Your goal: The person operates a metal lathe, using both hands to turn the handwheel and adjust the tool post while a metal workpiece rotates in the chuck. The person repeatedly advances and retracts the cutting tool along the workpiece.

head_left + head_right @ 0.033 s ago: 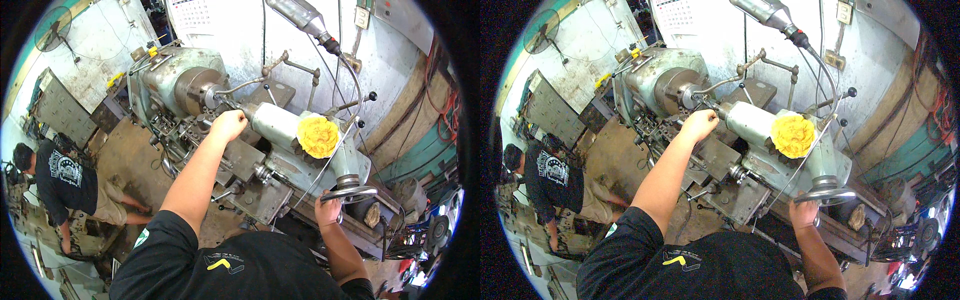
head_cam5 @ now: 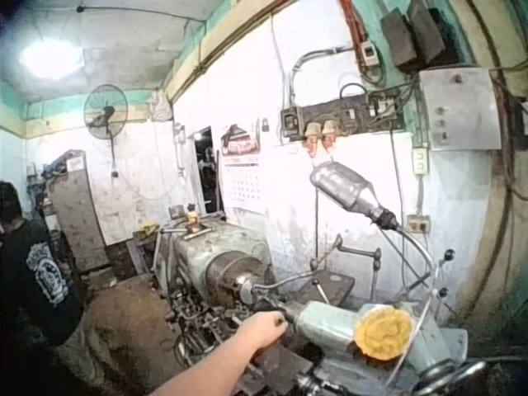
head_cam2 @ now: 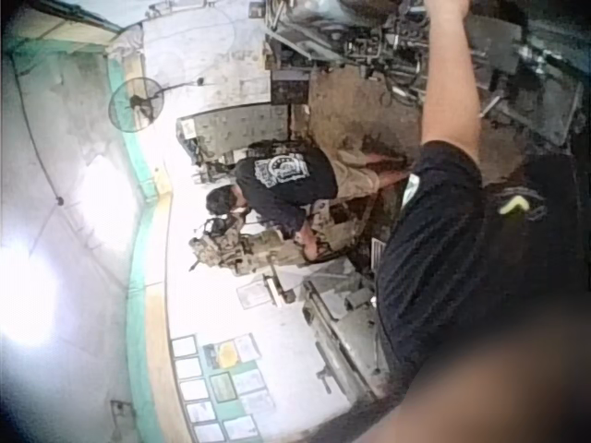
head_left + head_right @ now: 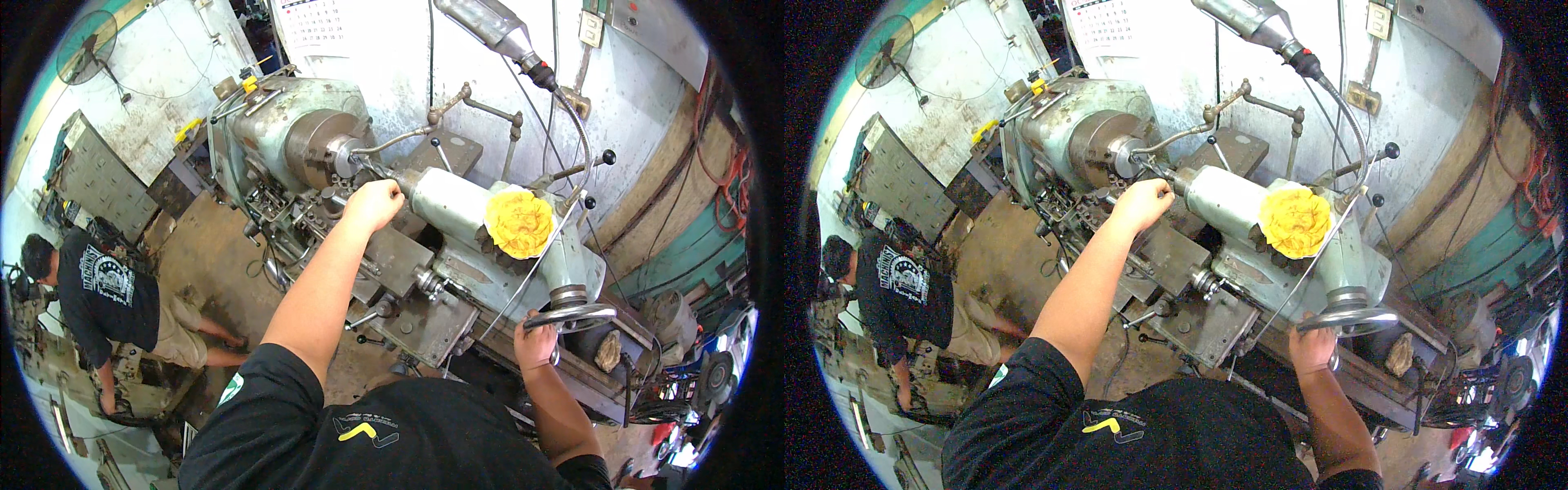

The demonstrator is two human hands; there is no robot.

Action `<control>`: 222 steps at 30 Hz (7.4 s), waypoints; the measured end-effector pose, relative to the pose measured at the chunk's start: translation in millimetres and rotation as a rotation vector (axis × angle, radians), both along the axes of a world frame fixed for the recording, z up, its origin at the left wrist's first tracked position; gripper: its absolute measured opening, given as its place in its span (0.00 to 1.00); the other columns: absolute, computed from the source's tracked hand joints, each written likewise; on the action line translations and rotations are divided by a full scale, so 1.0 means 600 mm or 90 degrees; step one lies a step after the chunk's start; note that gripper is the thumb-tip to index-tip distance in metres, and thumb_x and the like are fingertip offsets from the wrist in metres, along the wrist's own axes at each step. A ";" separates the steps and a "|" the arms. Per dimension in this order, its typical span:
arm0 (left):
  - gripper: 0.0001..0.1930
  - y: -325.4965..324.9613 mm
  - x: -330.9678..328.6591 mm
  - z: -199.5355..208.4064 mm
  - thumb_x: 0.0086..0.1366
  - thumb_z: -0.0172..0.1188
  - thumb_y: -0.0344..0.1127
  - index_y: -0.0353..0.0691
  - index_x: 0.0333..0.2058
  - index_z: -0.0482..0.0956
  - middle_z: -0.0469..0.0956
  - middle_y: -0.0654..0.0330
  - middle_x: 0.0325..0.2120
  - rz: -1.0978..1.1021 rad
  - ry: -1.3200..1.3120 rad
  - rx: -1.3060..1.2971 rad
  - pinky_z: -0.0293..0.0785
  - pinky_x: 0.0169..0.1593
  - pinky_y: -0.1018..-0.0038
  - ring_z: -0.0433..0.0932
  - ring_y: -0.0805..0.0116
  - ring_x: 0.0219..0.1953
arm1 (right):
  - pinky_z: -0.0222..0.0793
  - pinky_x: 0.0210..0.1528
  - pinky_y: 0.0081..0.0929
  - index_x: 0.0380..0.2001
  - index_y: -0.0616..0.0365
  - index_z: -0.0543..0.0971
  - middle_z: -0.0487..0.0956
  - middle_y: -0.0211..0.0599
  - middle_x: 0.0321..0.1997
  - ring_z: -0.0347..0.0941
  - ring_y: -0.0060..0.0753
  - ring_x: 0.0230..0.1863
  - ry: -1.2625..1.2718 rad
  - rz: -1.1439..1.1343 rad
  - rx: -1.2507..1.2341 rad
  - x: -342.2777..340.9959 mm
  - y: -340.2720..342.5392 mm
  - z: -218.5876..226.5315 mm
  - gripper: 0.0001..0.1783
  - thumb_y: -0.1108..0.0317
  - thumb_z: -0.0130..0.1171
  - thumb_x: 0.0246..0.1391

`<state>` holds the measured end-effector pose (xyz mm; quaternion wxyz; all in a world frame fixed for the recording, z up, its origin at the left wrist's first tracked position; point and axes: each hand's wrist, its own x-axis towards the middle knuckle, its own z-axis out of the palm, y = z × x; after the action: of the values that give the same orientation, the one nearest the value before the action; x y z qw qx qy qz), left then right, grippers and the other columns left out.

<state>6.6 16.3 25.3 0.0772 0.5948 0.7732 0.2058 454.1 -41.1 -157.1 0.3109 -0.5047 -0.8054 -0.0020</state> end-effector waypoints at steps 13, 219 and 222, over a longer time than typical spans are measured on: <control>0.16 0.009 -0.005 0.006 0.66 0.59 0.45 0.41 0.42 0.85 0.85 0.48 0.41 0.018 -0.033 0.033 0.77 0.51 0.57 0.83 0.47 0.46 | 0.72 0.44 0.53 0.42 0.56 0.81 0.81 0.51 0.37 0.77 0.61 0.40 0.075 -0.026 0.048 -0.026 0.001 0.010 0.13 0.69 0.65 0.52; 0.16 -0.012 -0.029 0.011 0.71 0.55 0.49 0.42 0.39 0.83 0.86 0.48 0.32 -0.208 -0.047 0.064 0.81 0.44 0.49 0.85 0.44 0.38 | 0.78 0.57 0.40 0.61 0.63 0.71 0.80 0.49 0.56 0.80 0.44 0.56 1.156 -0.212 -0.188 0.083 -0.056 0.154 0.26 0.56 0.54 0.69; 0.16 -0.010 -0.028 0.012 0.71 0.55 0.49 0.42 0.39 0.83 0.86 0.48 0.32 -0.204 -0.051 0.060 0.80 0.44 0.49 0.85 0.43 0.38 | 0.80 0.51 0.38 0.56 0.66 0.74 0.81 0.49 0.53 0.82 0.43 0.51 1.148 -0.183 -0.326 0.111 -0.022 0.243 0.26 0.53 0.53 0.70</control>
<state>-10.0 10.1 32.4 0.1119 0.7047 0.6544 0.2503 520.9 -54.1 -11.4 0.6923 -0.4636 -0.1678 0.5269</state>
